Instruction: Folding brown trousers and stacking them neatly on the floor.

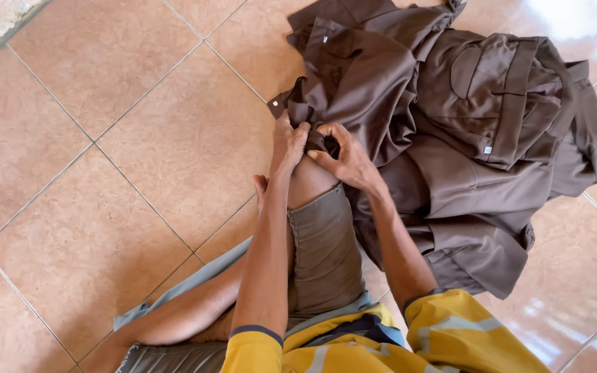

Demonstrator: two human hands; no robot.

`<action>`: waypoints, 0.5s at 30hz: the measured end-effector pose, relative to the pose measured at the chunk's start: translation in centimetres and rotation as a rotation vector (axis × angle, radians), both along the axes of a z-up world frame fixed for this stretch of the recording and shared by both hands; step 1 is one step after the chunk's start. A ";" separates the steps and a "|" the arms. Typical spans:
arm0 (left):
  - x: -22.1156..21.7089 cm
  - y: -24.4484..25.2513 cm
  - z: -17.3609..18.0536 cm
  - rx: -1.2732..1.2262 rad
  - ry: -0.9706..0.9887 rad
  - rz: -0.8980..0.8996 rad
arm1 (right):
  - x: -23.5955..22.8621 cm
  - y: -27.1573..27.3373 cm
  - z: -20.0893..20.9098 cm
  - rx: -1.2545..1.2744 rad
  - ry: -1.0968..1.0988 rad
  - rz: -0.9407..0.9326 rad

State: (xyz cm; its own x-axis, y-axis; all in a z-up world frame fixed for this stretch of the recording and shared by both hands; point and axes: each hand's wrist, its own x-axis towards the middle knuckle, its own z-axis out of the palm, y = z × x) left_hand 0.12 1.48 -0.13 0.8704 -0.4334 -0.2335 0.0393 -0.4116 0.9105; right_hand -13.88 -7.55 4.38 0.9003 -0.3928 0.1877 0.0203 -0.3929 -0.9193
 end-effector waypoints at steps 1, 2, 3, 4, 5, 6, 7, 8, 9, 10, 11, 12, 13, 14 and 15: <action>0.1 -0.1 -0.7 -0.006 0.001 0.007 | -0.4 -0.4 0.5 -0.006 0.001 0.007; 0.1 -0.2 -1.3 -0.043 -0.077 0.134 | -0.7 -0.7 1.1 -0.036 -0.041 -0.007; 0.1 -0.2 -2.1 -0.078 -0.153 0.256 | -1.3 -1.0 1.5 -0.063 -0.080 -0.025; 0.4 0.2 -2.8 -0.079 -0.150 0.257 | -1.2 -1.5 2.1 -0.066 -0.077 -0.023; 0.7 0.7 -3.4 -0.217 -0.200 0.374 | -1.2 -2.0 2.6 -0.146 -0.054 -0.059; 1.0 1.2 -4.1 -0.355 -0.251 0.490 | -1.1 -2.5 3.1 -0.226 -0.032 -0.095; 0.3 2.2 -2.1 -0.354 -0.253 0.496 | -0.6 -3.9 1.3 -0.224 -0.033 -0.089; -0.5 3.3 -0.1 -0.556 -0.209 0.522 | 0.0 -5.3 -0.4 -0.279 0.035 -0.037; -1.0 4.5 2.1 -0.759 -0.170 0.548 | 0.9 -6.6 -2.1 -0.333 0.099 0.020; -1.2 5.1 2.0 -0.758 -0.179 0.558 | 2.2 -7.2 -3.5 -0.332 0.093 0.031; -1.4 5.9 1.9 -0.772 -0.173 0.584 | 3.6 -7.7 -4.8 -0.281 0.152 0.090; -1.6 6.7 1.8 -0.786 -0.167 0.610 | 5.2 -8.1 -6.2 -0.230 0.211 0.148; -1.7 7.0 0.1 -0.787 -0.178 0.631 | 6.4 -8.4 -10.3 -0.234 0.206 0.171; -1.8 7.4 -1.6 -0.804 -0.156 0.638 | 7.8 -8.7 -14.4 -0.251 0.342 0.195; -2.0 7.8 -3.3 -0.821 -0.131 0.649 | 9.0 -9.0 -18.5 -0.272 0.483 0.220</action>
